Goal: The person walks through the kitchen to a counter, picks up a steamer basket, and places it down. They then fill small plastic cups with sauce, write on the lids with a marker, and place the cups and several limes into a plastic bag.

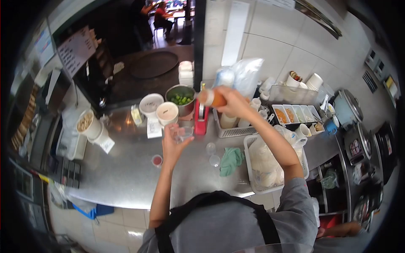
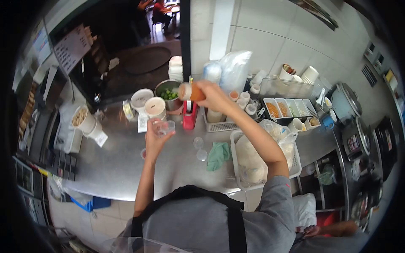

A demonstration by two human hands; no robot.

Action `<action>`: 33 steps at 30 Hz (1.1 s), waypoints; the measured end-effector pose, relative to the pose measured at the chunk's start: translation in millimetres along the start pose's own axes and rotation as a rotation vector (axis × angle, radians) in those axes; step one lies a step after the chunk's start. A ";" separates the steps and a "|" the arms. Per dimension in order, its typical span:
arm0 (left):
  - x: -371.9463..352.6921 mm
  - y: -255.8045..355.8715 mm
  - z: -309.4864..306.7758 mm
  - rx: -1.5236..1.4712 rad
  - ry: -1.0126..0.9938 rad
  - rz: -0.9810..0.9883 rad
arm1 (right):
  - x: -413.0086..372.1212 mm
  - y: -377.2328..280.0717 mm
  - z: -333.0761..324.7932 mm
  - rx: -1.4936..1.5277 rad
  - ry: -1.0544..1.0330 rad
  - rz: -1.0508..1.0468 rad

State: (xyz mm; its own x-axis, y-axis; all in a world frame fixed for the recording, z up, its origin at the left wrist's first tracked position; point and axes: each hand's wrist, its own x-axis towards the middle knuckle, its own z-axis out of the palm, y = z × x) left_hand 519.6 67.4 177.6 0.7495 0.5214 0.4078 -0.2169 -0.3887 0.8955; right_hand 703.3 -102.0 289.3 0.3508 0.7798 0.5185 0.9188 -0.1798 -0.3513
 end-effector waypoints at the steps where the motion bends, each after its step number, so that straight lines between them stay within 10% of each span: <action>1: -0.1 3.1 -1.5 0.024 0.012 0.007 | -1.9 -6.6 14.3 -0.096 -0.033 -0.144; 10: -17.3 14.8 -13.5 0.159 0.118 0.053 | 9.9 -59.0 47.0 -0.678 0.025 -0.644; 33: -31.6 12.7 -14.9 0.134 0.163 0.071 | -5.1 -54.9 53.3 -0.620 0.001 -0.528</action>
State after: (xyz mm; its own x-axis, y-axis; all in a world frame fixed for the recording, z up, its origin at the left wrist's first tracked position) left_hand 483.8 57.4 178.8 0.6224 0.6007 0.5019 -0.1719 -0.5206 0.8363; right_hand 641.5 -64.2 264.4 -0.1570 0.8540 0.4960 0.8961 -0.0880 0.4351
